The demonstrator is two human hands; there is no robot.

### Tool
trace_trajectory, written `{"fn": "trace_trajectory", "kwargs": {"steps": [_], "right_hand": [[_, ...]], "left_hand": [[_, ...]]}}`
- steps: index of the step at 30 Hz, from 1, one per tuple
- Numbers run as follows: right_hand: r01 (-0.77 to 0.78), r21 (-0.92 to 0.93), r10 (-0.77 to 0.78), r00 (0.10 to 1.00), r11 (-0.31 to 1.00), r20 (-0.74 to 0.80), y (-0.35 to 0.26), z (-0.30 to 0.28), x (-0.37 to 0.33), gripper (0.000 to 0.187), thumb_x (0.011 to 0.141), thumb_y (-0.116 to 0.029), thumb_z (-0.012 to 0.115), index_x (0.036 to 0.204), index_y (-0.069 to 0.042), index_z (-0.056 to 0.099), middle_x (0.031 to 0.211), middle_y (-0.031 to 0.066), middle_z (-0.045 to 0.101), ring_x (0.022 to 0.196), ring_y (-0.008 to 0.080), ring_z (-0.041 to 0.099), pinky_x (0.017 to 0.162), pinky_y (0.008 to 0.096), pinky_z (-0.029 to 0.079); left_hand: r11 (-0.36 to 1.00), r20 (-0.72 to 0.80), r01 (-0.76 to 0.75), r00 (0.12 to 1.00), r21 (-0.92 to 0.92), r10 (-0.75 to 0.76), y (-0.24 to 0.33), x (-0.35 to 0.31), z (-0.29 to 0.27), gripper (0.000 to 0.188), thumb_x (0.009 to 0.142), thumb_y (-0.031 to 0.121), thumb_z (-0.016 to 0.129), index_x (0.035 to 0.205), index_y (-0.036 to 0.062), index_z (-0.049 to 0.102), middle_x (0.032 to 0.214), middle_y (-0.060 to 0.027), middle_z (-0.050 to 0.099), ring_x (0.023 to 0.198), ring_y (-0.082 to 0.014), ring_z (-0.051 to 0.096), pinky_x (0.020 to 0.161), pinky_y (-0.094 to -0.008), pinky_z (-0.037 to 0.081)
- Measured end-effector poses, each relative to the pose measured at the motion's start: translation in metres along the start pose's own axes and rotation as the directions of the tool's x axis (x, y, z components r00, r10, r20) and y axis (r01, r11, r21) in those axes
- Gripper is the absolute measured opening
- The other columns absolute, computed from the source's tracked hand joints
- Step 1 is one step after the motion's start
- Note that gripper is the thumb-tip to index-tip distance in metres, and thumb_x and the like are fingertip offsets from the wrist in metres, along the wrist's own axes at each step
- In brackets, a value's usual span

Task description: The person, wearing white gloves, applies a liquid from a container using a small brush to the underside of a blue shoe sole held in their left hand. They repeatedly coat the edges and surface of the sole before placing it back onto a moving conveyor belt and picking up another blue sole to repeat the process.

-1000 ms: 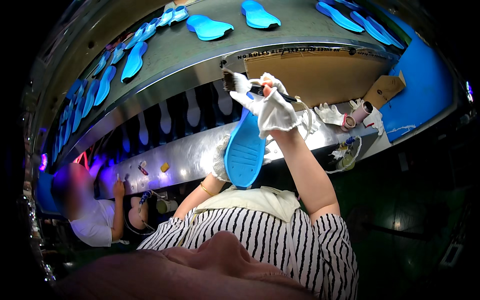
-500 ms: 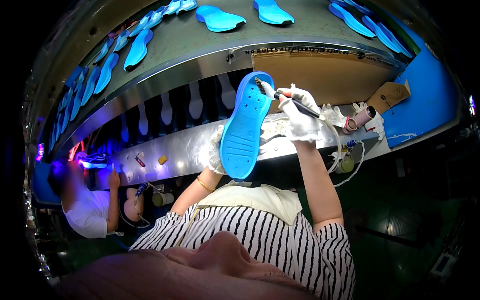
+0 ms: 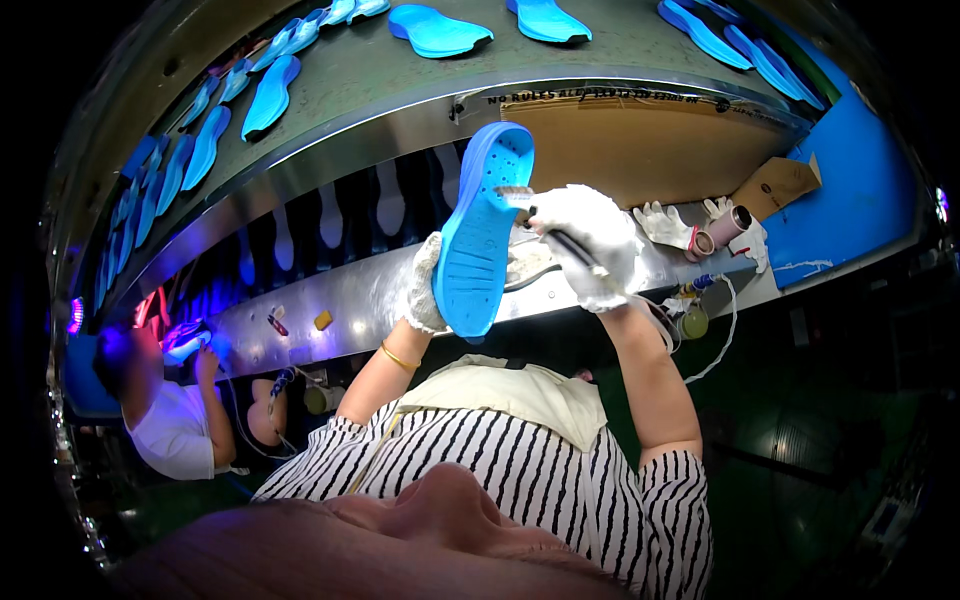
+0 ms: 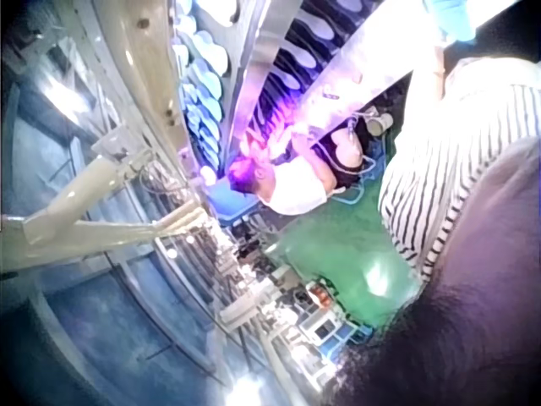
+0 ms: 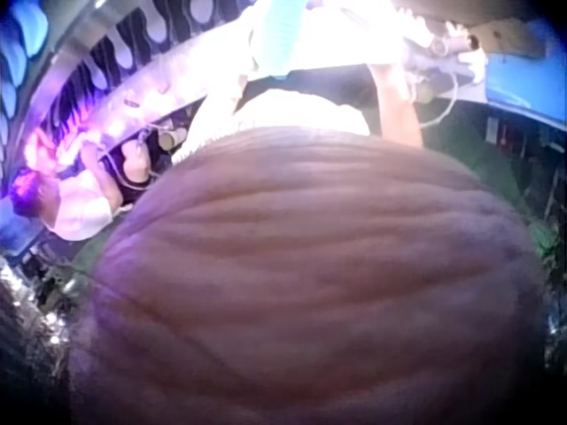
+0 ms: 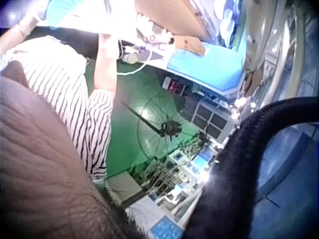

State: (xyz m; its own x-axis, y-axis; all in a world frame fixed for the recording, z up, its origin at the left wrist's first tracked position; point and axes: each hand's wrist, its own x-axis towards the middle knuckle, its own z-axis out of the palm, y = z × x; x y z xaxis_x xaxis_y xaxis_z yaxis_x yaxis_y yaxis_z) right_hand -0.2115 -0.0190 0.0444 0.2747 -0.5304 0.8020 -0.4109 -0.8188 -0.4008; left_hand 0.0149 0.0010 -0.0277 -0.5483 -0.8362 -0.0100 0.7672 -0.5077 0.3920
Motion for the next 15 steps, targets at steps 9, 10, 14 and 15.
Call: {"fn": "trace_trajectory", "kwargs": {"steps": [9,10,14,15], "right_hand": [[0.194,-0.190,-0.156,0.968,0.963,0.197,-0.026,-0.008,0.008,0.017,0.066,-0.002,0.071,0.079,-0.012,0.068,0.088,0.0073,0.070,0.093,0.0260,0.067,0.094,0.0464,0.045],[0.224,-0.159,-0.194,0.964,0.962,0.184,-0.028,-0.005,0.014,0.013,0.066,-0.003,0.068,0.077,-0.009,0.065,0.086,0.0092,0.069,0.092,0.0285,0.066,0.092,0.0465,0.045],[0.186,0.030,-0.180,0.877,0.982,0.445,-0.049,-0.009,0.027,0.021,0.061,-0.012,0.062,0.081,-0.006,0.065,0.082,0.0048,0.066,0.081,0.0257,0.062,0.091,0.0428,0.042],[0.174,0.038,-0.173,0.892,0.984,0.417,-0.050,-0.010,0.025,0.020,0.061,-0.010,0.063,0.081,-0.007,0.065,0.081,0.0046,0.066,0.082,0.0260,0.063,0.091,0.0434,0.043]], "left_hand": [[0.936,-0.097,-0.206,0.965,0.285,0.242,0.020,0.015,0.001,0.056,0.094,0.046,0.051,0.129,0.0014,0.047,0.111,-0.0158,0.063,0.091,-0.0259,0.067,0.083,-0.0389,0.057],[0.929,-0.115,-0.220,0.958,0.298,0.263,0.020,0.019,0.000,0.056,0.094,0.046,0.051,0.129,0.0014,0.047,0.111,-0.0161,0.063,0.090,-0.0261,0.067,0.083,-0.0389,0.057],[0.914,0.045,-0.240,0.970,0.327,0.239,0.041,0.023,0.026,0.062,0.094,0.051,0.048,0.127,-0.0005,0.047,0.108,-0.0181,0.064,0.090,-0.0279,0.067,0.082,-0.0397,0.057],[0.919,0.030,-0.225,0.973,0.324,0.227,0.049,0.018,0.033,0.067,0.094,0.055,0.045,0.128,-0.0016,0.047,0.108,-0.0190,0.064,0.092,-0.0294,0.066,0.082,-0.0406,0.057]]}}
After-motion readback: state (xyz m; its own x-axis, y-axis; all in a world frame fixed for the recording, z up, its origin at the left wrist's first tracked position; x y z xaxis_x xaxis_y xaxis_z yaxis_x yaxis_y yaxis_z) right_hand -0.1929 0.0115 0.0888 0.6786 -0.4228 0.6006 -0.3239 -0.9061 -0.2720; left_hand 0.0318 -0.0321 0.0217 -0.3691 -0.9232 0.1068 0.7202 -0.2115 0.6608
